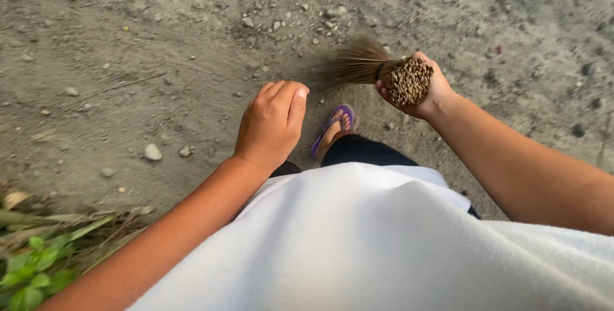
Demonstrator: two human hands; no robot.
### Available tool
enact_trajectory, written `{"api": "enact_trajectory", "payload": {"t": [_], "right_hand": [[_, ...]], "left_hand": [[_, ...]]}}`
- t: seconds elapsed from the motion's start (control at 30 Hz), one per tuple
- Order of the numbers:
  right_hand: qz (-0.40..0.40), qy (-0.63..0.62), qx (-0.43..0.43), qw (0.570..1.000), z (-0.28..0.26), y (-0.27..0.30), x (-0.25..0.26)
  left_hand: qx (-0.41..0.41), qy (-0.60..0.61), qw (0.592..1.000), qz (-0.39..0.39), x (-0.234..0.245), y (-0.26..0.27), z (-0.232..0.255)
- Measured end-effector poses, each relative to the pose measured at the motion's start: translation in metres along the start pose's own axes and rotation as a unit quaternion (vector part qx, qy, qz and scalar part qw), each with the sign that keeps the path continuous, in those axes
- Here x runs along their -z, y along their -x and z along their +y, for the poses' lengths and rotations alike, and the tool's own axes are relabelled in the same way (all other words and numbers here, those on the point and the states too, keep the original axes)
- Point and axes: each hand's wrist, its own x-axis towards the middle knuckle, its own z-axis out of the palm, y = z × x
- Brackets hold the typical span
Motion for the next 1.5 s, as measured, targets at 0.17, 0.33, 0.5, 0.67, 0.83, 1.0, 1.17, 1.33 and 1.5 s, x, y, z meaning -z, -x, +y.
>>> {"api": "enact_trajectory", "payload": {"t": [0.17,0.33,0.5,0.67,0.83,1.0,1.17,1.33,1.5], "right_hand": [[0.11,0.142,0.095,0.979,-0.021,0.022,-0.011],[0.071,0.174,0.05,0.981,-0.019,0.037,-0.031],[-0.066,0.11,-0.048,0.991,-0.014,0.021,-0.056],[-0.074,0.02,-0.112,0.991,-0.011,-0.002,-0.041],[0.129,-0.065,-0.042,0.989,-0.065,0.026,0.032],[0.191,-0.014,0.089,0.977,-0.092,0.021,0.055],[0.164,0.067,0.145,0.973,-0.093,-0.007,0.021],[0.061,0.123,0.008,0.991,-0.108,-0.034,-0.076],[-0.185,0.076,-0.108,0.974,-0.085,-0.103,-0.184]], "left_hand": [[0.005,0.017,1.0,0.006,-0.024,-0.04,0.01],[-0.007,0.017,1.0,0.014,-0.037,-0.07,0.016],[-0.015,0.014,1.0,0.01,-0.037,-0.091,0.017],[-0.014,-0.008,1.0,-0.014,-0.031,-0.103,0.014],[-0.055,0.018,0.998,-0.023,-0.032,-0.11,0.006],[-0.047,0.026,0.998,-0.043,-0.035,-0.122,-0.002],[-0.066,0.055,0.996,-0.022,-0.039,-0.155,-0.024],[-0.043,0.056,0.997,-0.029,-0.028,-0.2,-0.044],[-0.008,0.034,0.999,-0.032,0.002,-0.246,-0.075]]}}
